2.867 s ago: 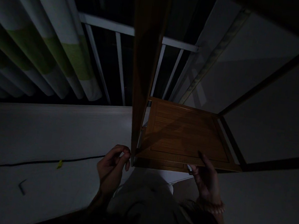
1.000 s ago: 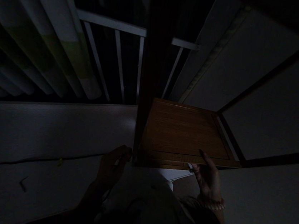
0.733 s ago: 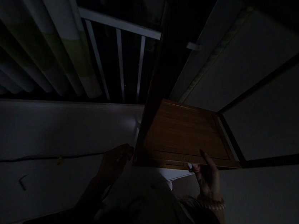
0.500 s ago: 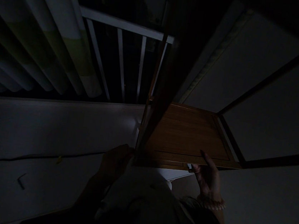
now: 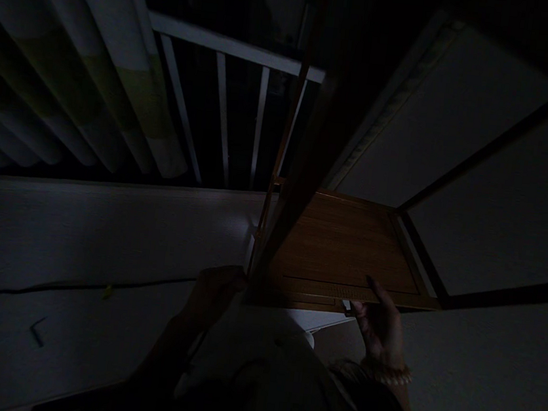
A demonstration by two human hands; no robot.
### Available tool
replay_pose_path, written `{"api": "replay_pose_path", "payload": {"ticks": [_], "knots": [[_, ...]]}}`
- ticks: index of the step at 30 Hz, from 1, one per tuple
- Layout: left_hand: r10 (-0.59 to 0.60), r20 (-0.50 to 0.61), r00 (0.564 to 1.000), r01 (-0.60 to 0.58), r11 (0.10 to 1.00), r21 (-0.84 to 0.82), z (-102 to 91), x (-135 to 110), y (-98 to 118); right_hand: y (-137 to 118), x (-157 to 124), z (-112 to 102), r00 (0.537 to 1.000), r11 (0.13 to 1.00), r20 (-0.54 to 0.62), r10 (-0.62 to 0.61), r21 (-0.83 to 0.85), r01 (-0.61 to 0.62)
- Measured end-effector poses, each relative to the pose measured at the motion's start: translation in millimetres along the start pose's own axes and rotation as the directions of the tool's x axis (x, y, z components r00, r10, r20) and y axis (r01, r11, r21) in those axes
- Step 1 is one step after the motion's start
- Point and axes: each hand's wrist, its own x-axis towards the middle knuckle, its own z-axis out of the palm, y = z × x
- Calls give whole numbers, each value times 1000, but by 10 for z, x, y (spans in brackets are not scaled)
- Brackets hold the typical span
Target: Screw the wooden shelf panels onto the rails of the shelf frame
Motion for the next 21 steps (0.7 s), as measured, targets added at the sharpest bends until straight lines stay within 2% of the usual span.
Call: {"api": "replay_pose_path", "payload": {"ticks": [9, 13, 15, 17, 19, 21], "knots": [[-69, 10, 998, 70, 998, -11, 10, -67, -31, -27, 4, 14, 999, 999, -33, 29, -18, -29], [-146, 3, 989, 144, 977, -157, 17, -62, -76, -36, 3, 23, 999, 1000, -37, 28, -7, -28], [-211, 79, 974, 225, 919, -323, 55, -58, -121, -36, -6, 30, 999, 1000, -26, 20, 7, -19], [-275, 190, 943, 333, 806, -490, 114, -69, -184, -36, -18, 40, 1000, 1000, -22, 16, 12, -15], [-298, 285, 911, 411, 695, -590, 175, -92, -255, -41, -29, 55, 999, 999, -39, 39, 17, -38], [-292, 335, 896, 443, 637, -631, 220, -112, -321, -51, -35, 74, 996, 997, -51, 70, 25, -69]]}}
